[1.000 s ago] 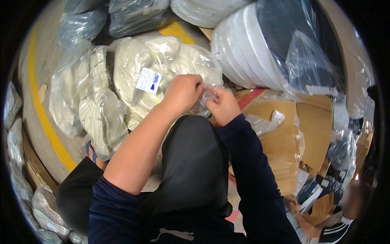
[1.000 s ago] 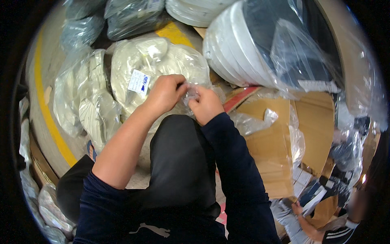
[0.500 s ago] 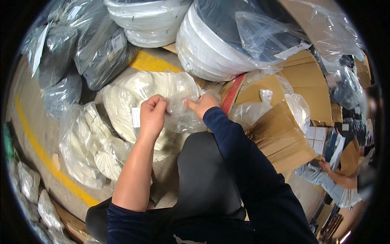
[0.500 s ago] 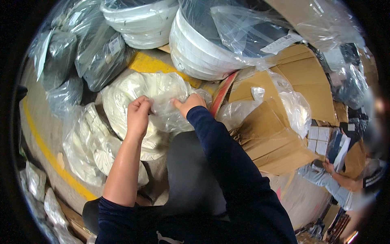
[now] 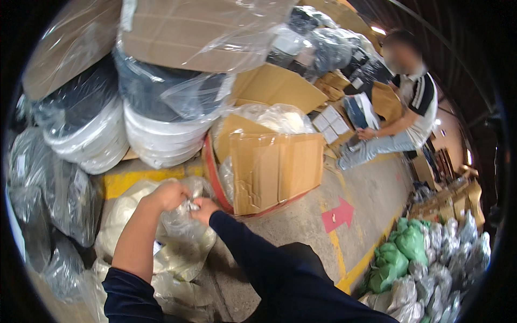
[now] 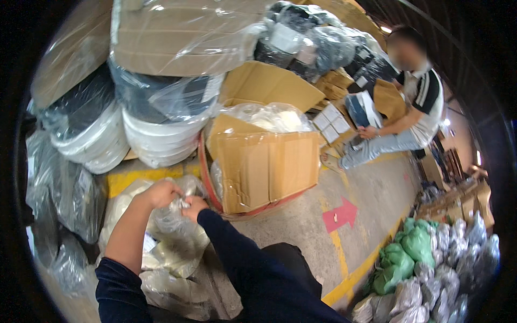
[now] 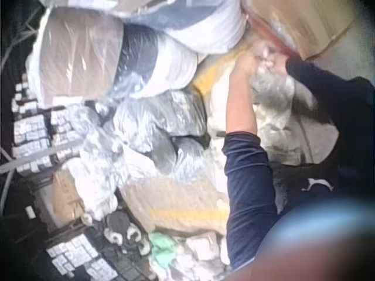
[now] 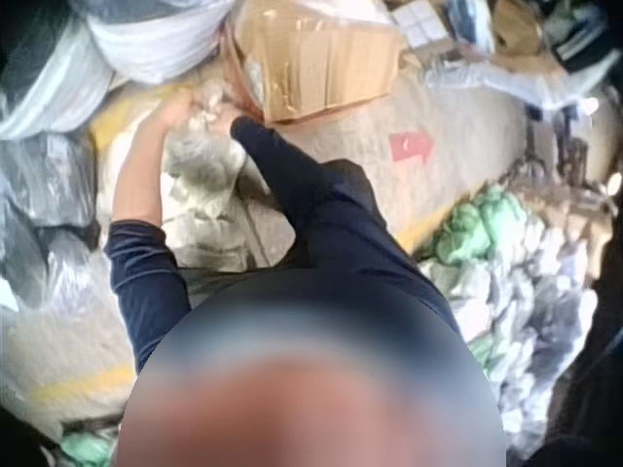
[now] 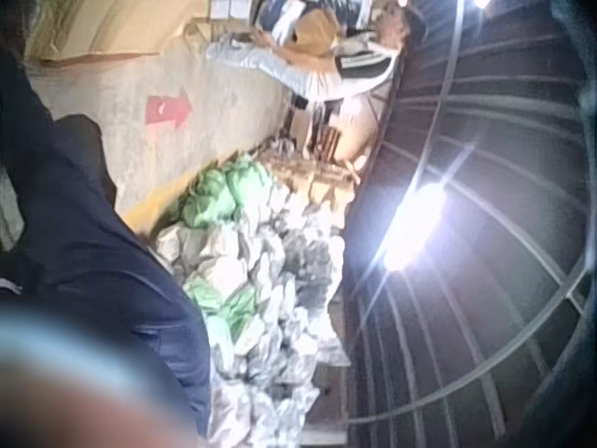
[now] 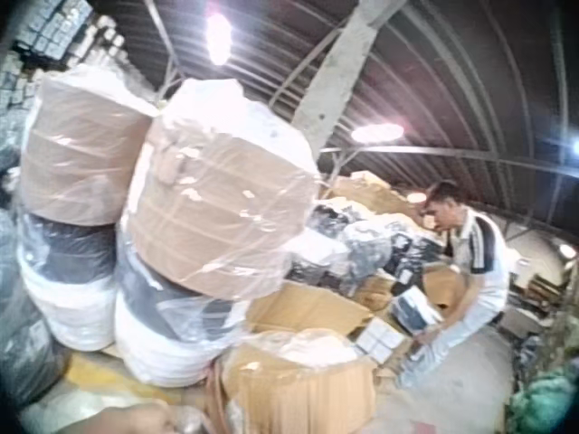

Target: The person walks through a warehouse aisle, picks up a plastic bag containing white flip-flops, sits on the floor, and opens the bag to remove and inspect the flip-flops. They handle the flip-flops by turning them over and placing them back into the bag.

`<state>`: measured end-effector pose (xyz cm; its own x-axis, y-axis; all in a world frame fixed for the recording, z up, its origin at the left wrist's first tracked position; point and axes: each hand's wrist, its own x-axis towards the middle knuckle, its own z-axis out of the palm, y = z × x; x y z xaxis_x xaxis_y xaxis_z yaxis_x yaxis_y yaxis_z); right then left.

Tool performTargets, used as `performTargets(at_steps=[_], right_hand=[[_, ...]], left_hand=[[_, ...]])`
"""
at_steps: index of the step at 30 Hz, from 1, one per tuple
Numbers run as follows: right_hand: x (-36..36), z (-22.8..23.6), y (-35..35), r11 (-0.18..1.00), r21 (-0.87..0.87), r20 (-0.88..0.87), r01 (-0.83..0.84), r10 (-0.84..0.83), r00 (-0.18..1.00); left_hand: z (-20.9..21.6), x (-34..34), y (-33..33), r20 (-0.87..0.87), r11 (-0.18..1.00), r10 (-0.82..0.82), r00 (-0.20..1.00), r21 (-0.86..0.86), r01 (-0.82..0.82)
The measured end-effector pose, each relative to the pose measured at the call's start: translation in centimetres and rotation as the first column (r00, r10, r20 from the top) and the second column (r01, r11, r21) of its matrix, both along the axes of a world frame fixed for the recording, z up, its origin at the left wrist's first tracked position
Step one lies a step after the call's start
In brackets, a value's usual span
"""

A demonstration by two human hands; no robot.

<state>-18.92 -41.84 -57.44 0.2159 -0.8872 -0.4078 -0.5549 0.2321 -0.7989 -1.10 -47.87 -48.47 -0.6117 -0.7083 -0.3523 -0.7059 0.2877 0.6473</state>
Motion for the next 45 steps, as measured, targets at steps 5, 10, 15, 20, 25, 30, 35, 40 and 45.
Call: performTargets(at_steps=[5, 10, 15, 20, 25, 30, 35, 40, 45], right_hand=[[-0.4, 0.2, 5.1, 0.963, -0.127, 0.126, 0.237, -0.221, 0.967], [0.2, 3.8, 3.7, 0.975, -0.222, -0.185, 0.003, -0.045, 0.982], [0.5, 6.5, 1.9, 0.755, -0.656, -0.127, -0.009, -0.099, 0.987], [1.7, 7.2, 2.3, 0.816, -0.576, -0.042, -0.047, 0.028, 0.999], [3.1, 8.3, 2.7, 0.990, -0.055, 0.013, -0.132, 0.133, 0.991], [5.1, 11.6, 4.1, 0.963, -0.072, -0.317, -0.258, 0.224, 0.922], [4.8, 12.3, 10.0, 0.932, -0.286, -0.330, -0.222, 0.122, 0.936], [3.0, 12.6, 15.0, 0.788, -0.597, -0.219, -0.147, 0.017, 0.976], [-0.5, 14.8, 19.5, 0.949, -0.312, -0.204, -0.056, -0.009, 0.979]], left_hand=[[-2.2, 2.0, 2.6, 0.020, 0.886, -0.381, 0.924, -0.280, 0.371], [-0.7, 0.5, 0.8, 0.067, 0.900, -0.405, 0.912, -0.143, 0.411], [0.6, 0.3, 0.2, 0.020, 0.901, -0.384, 0.923, -0.209, 0.379], [1.5, 2.6, 2.6, -0.117, 0.848, -0.395, 0.911, -0.429, 0.312], [3.0, 4.1, 3.8, -0.224, 0.920, -0.368, 0.903, -0.229, 0.318], [4.5, 4.5, 5.3, 0.140, 0.798, -0.392, 0.909, -0.440, 0.412], [1.9, 4.3, 6.6, 0.061, 0.555, -0.475, 0.878, -0.753, 0.352], [-4.2, 2.3, 7.2, -0.090, 0.493, -0.519, 0.850, -0.844, 0.212], [-3.0, -0.9, 11.3, -0.296, 0.634, -0.577, 0.761, -0.750, 0.189]])
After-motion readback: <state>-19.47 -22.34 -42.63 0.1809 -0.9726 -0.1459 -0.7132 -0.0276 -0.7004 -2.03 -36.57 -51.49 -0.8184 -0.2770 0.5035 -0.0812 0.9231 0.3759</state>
